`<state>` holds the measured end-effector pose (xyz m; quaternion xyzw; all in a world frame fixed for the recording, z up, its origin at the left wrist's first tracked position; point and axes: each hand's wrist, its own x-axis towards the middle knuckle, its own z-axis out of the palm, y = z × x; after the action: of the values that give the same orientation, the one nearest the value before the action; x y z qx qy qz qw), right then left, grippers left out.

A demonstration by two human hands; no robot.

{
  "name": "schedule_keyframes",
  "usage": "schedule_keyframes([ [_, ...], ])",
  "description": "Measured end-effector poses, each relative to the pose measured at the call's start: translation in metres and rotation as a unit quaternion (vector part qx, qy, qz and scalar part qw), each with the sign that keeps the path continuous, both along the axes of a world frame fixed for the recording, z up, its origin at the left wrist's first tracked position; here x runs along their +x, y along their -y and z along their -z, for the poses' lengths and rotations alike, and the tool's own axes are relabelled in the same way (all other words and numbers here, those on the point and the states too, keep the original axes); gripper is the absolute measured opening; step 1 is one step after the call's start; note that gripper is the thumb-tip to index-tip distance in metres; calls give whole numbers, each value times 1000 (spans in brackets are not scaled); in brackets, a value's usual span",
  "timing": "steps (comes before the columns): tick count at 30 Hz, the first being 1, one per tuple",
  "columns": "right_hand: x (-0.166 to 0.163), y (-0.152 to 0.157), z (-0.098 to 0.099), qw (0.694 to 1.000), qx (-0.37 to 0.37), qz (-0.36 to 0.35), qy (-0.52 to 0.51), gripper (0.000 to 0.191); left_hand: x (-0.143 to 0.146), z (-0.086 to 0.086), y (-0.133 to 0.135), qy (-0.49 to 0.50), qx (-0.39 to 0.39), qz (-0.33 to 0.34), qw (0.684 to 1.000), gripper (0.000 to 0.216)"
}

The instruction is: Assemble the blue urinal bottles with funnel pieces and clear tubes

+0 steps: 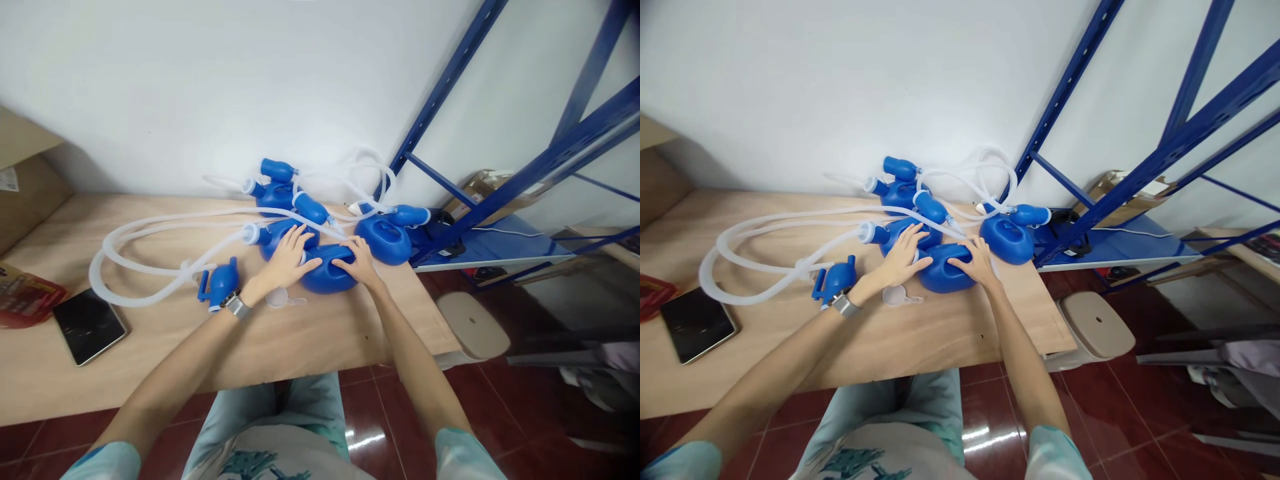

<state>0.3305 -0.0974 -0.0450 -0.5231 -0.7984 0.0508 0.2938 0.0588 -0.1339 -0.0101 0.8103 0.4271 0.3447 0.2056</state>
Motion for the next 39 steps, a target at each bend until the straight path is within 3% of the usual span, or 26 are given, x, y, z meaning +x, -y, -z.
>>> schedule_keyframes([
  [4,-3,12,-8,996,74,39,34,57,-41,-16,13,-73,-15,-34,997,69],
  [8,-29,66,-11,979,191,74,-8,28,-103,-22,50,-165,0,-187,968,56],
  [11,-71,114,-1,995,98,-25,-23,20,-133,-12,77,-249,-84,-323,909,58],
  [14,-114,139,13,996,-49,-66,42,40,-139,2,88,-251,-165,-342,890,63],
  [16,-132,140,19,990,-109,-72,47,42,-137,11,88,-211,-198,-335,897,61],
  [19,-138,131,21,984,-155,-89,-3,14,-135,19,84,-97,-237,-316,913,61],
  [22,-131,125,14,980,-165,-106,-42,17,-134,20,82,52,-301,-297,905,79],
  [24,-125,124,7,968,-188,-103,-129,16,-130,18,84,183,-330,-268,887,96],
  [27,-123,126,-4,914,-227,-45,-332,20,-116,10,91,366,-304,-215,853,102],
  [29,-124,128,-13,889,-195,23,-414,21,-103,5,96,418,-255,-204,848,87],
  [32,-126,135,-25,886,-69,107,-446,17,-85,1,101,446,-185,-245,841,68],
  [36,-121,142,-33,894,141,159,-396,8,-73,6,103,455,-128,-342,812,58],
  [39,-121,140,-32,897,292,139,-302,9,-65,13,102,476,-126,-342,800,63],
])
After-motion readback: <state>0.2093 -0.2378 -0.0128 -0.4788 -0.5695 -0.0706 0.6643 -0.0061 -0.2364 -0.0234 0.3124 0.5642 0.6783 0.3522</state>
